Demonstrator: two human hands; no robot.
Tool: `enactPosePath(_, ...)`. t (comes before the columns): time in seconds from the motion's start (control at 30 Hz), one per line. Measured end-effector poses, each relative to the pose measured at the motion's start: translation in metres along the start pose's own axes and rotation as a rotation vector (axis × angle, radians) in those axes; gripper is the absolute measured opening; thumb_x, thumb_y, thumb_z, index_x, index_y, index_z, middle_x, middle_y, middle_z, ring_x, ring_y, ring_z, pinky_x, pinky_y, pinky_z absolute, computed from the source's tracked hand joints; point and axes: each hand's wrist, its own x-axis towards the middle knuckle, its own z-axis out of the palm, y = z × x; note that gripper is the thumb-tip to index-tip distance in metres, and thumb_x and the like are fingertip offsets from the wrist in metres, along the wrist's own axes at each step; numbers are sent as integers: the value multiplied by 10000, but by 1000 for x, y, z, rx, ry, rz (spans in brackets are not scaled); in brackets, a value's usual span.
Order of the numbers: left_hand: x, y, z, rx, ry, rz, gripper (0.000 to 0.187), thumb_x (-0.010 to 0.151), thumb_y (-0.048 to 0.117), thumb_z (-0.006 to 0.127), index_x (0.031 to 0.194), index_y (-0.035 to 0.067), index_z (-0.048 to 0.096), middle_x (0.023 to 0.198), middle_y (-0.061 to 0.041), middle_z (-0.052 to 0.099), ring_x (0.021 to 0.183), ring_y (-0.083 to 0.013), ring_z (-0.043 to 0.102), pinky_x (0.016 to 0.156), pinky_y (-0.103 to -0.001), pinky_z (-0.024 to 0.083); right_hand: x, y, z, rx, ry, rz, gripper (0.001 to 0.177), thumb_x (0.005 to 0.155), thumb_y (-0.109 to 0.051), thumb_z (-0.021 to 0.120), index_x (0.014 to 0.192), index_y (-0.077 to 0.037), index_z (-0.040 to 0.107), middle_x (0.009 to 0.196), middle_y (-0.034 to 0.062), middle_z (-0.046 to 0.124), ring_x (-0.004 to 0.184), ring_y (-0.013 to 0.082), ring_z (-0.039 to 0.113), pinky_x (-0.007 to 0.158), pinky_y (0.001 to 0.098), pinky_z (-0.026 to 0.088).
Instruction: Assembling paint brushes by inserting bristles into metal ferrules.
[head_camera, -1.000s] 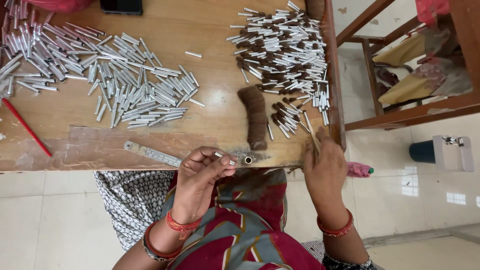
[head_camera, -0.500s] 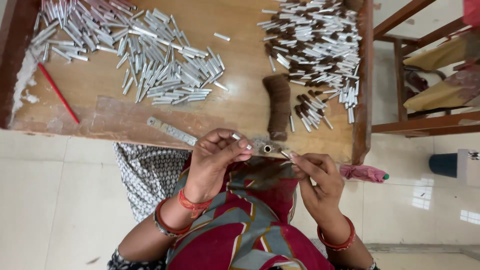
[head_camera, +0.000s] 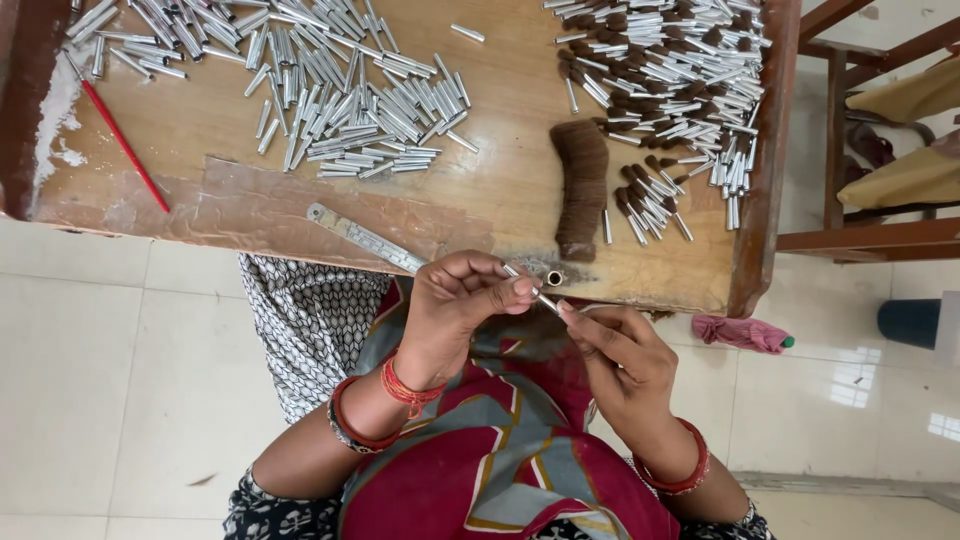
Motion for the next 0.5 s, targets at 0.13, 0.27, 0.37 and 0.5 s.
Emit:
enactPosePath(0.13, 0, -6, -2, 25, -24, 67, 130, 912, -44, 755, 1029, -29, 700, 960, -169, 783, 872, -206, 775, 781, -321, 648, 0, 2, 2, 43, -1, 10, 369, 912, 52, 746, 1234, -127, 748, 954, 47, 683, 773, 95, 630, 669, 224, 498)
enactPosePath(0.27, 1, -6, -2, 128, -50, 117, 102, 906, -76, 776, 984, -46, 717, 963, -137, 776, 878, -164, 749, 786, -291, 631, -1, 3, 3, 67, -3, 15, 394, 904, 84, 712, 1235, -126, 746, 972, 52, 689, 790, 94, 632, 693, 224, 512)
enactPosePath(0.37, 6, -6, -5, 116, -66, 156, 116, 903, -80, 774, 995, -39, 717, 975, -136, 781, 871, -158, 745, 773, -286, 621, 0, 10, -4, 97, -38, 62, 433, 883, 105, 657, 1248, -110, 741, 973, 59, 688, 790, 102, 644, 707, 234, 526)
enactPosePath(0.5, 12, 11, -5, 159, -44, 228, 181, 885, -67, 749, 1056, -12, 726, 1093, -116, 776, 951, -138, 742, 874, -284, 630, 8, 29, -27, -126, 148, 106, 433, 895, 107, 577, 1280, -37, 714, 972, 72, 686, 818, 131, 666, 745, 259, 546)
